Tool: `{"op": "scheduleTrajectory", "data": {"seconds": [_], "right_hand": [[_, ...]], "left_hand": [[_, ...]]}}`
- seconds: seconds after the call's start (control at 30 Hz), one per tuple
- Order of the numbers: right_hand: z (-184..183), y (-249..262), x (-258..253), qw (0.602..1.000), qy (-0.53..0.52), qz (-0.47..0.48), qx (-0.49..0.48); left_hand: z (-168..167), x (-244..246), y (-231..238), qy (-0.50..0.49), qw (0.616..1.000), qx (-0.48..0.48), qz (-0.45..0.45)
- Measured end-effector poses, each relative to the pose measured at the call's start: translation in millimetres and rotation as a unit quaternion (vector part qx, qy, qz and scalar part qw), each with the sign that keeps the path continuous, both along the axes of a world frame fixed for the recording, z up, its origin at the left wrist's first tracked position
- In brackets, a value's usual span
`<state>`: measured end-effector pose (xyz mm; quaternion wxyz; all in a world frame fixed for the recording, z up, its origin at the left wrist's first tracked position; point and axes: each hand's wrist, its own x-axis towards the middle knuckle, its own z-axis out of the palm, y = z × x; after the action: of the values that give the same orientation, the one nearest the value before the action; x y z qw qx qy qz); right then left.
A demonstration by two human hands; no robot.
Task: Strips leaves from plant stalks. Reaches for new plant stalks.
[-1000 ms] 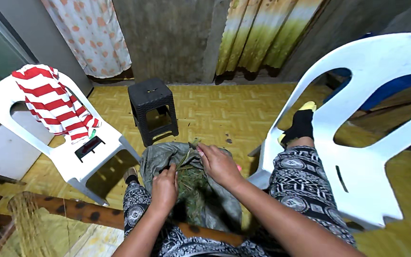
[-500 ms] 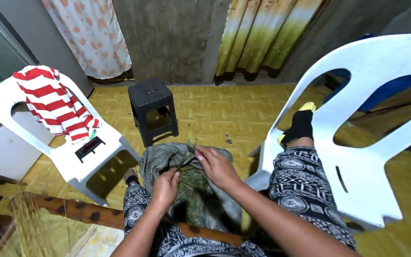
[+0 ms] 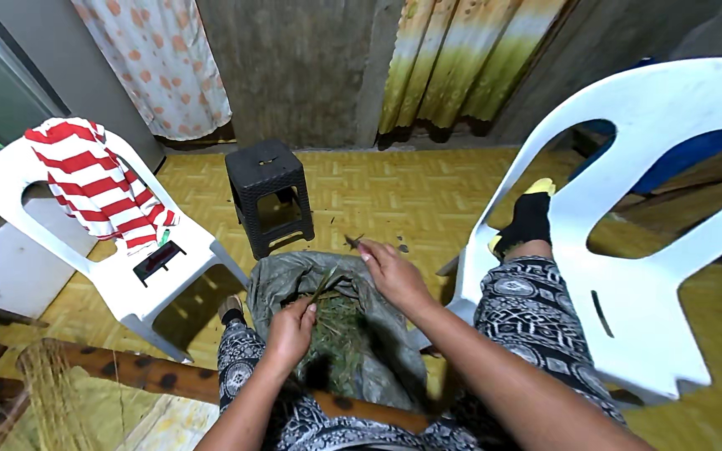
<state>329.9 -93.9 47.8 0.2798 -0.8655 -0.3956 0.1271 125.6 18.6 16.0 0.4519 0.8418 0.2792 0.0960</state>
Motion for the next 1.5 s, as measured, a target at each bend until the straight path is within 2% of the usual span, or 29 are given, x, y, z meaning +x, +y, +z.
{"op": "scheduleTrajectory", "data": {"seconds": [0.1, 0.17, 0.37, 0.53, 0.83, 1.2, 1.5], "right_hand": [[5, -1, 20, 0.997, 0.001, -0.068, 0.044], [11, -3, 19, 0.996, 0.003, -0.070, 0.062], [7, -11, -39, 0.995, 0.002, 0.095, -0.013], [-6, -14, -70, 0.989, -0.001, 0.139, -0.042], [-6, -6, -71, 0.986, -0.059, 0.114, -0.103], [-10, -4, -55, 0.989, -0.077, 0.088, -0.096], [-7, 0, -24, 0.991, -0.108, 0.028, -0.069]], "left_hand": [[-1, -2, 1, -0.001, 1.000, 0.001, 0.005], [1, -1, 2, 0.002, 1.000, 0.008, 0.014], [9, 12, -2, 0.061, 0.996, 0.064, 0.025], [14, 22, -6, 0.079, 0.993, 0.088, 0.022], [15, 28, -9, 0.091, 0.991, 0.102, 0.014], [6, 10, -10, 0.115, 0.988, 0.104, 0.001], [1, 2, -12, 0.070, 0.990, 0.125, 0.019]]}}
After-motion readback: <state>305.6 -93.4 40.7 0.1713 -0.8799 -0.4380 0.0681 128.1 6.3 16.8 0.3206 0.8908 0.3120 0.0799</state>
